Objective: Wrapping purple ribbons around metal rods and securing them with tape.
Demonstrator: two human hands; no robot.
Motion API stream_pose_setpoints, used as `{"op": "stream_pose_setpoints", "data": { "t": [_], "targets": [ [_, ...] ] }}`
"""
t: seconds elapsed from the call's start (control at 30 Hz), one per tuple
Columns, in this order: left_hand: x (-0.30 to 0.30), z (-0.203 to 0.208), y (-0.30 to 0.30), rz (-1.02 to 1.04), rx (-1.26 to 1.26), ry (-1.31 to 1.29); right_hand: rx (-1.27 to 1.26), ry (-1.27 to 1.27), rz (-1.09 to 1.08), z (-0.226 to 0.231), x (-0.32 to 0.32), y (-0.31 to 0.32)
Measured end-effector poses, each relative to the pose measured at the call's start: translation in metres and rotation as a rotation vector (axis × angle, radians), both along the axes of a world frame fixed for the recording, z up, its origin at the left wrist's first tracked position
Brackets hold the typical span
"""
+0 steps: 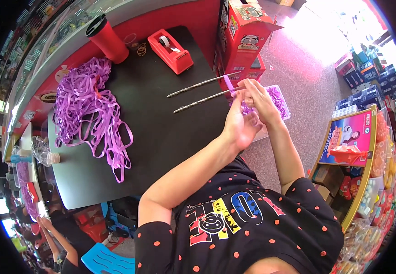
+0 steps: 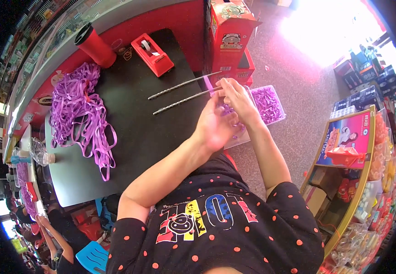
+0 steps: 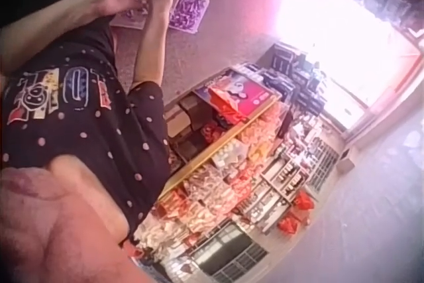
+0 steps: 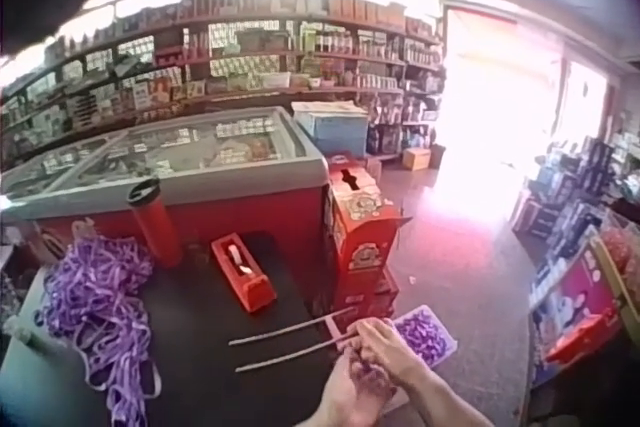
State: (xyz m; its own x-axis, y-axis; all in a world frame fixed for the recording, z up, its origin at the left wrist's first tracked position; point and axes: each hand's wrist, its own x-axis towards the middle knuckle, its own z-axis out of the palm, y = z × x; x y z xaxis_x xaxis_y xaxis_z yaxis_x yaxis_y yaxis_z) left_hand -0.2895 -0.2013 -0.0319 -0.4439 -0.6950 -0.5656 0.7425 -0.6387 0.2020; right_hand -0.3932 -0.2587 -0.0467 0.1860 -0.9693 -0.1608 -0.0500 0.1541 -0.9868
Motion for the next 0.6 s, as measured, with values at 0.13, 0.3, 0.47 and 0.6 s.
{"op": "stream_pose_setpoints", "data": {
  "t": [0.13, 0.3, 0.47, 0.6],
  "targets": [
    [-0.010, -0.016, -0.017, 0.314, -0.196, 0.219, 0.054, -0.055, -0.015, 0.006, 0.003, 0.006],
    [-0.007, -0.020, -0.017, 0.347, -0.254, 0.196, 0.050, -0.118, -0.034, 0.001, 0.001, 0.006],
    [-0.010, -0.020, -0.014, 0.341, -0.247, 0.147, -0.170, 0.111, -0.039, 0.018, 0.001, 0.002],
    [-0.011, -0.020, -0.011, 0.329, -0.210, 0.092, -0.528, 0.456, -0.064, 0.049, 0.023, -0.022]
  ]
}}
